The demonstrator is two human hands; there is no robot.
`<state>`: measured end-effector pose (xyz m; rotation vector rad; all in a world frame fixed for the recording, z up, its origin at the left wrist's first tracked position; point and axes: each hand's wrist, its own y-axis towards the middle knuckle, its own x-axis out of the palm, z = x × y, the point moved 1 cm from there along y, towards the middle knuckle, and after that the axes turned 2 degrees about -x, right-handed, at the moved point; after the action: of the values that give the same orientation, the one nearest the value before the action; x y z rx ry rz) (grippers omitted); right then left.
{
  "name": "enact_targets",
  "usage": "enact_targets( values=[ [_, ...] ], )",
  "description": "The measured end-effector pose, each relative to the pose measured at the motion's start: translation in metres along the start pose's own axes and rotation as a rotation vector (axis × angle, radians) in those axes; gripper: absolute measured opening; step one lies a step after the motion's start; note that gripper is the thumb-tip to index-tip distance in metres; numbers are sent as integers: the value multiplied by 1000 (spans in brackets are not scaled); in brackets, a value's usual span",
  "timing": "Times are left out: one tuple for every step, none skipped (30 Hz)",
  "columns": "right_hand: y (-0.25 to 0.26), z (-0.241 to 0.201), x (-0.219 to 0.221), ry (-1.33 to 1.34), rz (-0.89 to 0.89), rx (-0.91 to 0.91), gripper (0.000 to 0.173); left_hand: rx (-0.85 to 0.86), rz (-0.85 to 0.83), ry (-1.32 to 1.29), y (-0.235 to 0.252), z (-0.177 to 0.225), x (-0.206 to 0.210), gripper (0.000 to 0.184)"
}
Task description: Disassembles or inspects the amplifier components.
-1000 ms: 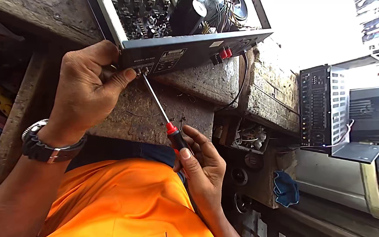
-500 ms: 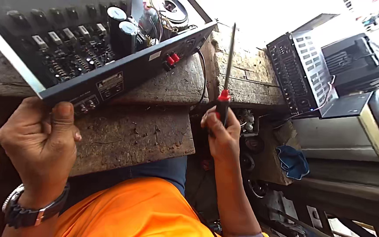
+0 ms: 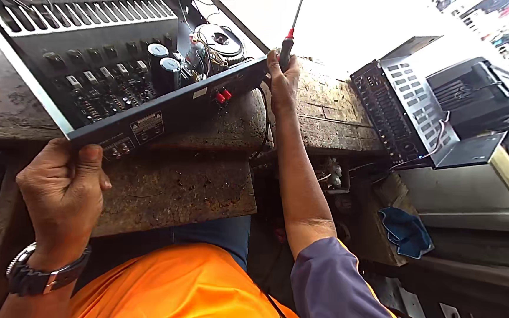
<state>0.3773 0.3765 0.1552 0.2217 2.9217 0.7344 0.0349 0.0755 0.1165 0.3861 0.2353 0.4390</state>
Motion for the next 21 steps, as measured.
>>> enact_targets(
  values=[
    [-3,0,4,-37,10,-20,35,-6,0,-1,0,0,-1,14],
    [-8,-2,7,-79,31,-26,34,-17,0,-4,0,0,-2,14],
    [-12,-5,8,-118,48,-20,35,-29,2,-9,0,-1,-5,14],
    [-16,-9,9,-149,63,-11,37,-46,8,-18,2,-3,-10,13],
    [-22,-13,11,-179,74,-2,40,-65,19,-23,3,-6,-16,13],
    [-29,-18,13,-206,86,6,42,-83,40,-21,4,-11,-24,15],
    [-37,-22,14,-229,97,8,42,-102,68,-10,4,-19,-34,19],
    [-46,-27,15,-243,103,3,42,-127,106,27,2,-26,-45,27],
    [-56,-30,15,-242,107,-8,42,-166,169,97,-1,-30,-56,34],
    [-65,-34,15,-233,106,-18,42,-210,223,191,-4,-27,-65,38],
    [-74,-38,14,-234,107,-26,42,-240,247,275,-6,-19,-72,40],
    [-84,-42,15,-235,125,-43,41,-257,245,370,-6,-7,-75,39],
    [-94,-46,16,-236,154,-68,40,-248,209,482,-3,10,-75,39],
    [-105,-49,20,-222,199,-109,37,-190,146,587,5,25,-72,38],
    [-115,-51,24,-183,243,-167,35,-93,18,666,20,41,-66,42],
    [-123,-50,28,-130,278,-224,34,43,-100,708,39,55,-54,42],
    [-130,-46,33,-85,293,-272,33,170,-212,745,59,69,-37,41],
    [-135,-40,36,-55,290,-318,33,272,-319,789,78,81,-15,41],
    [-138,-33,37,-64,271,-347,34,353,-421,823,98,95,12,42],
    [-139,-29,36,-92,247,-358,35,393,-508,854,112,104,38,42],
    [-138,-27,35,-109,222,-360,35,381,-584,890,121,111,61,41]
  ],
)
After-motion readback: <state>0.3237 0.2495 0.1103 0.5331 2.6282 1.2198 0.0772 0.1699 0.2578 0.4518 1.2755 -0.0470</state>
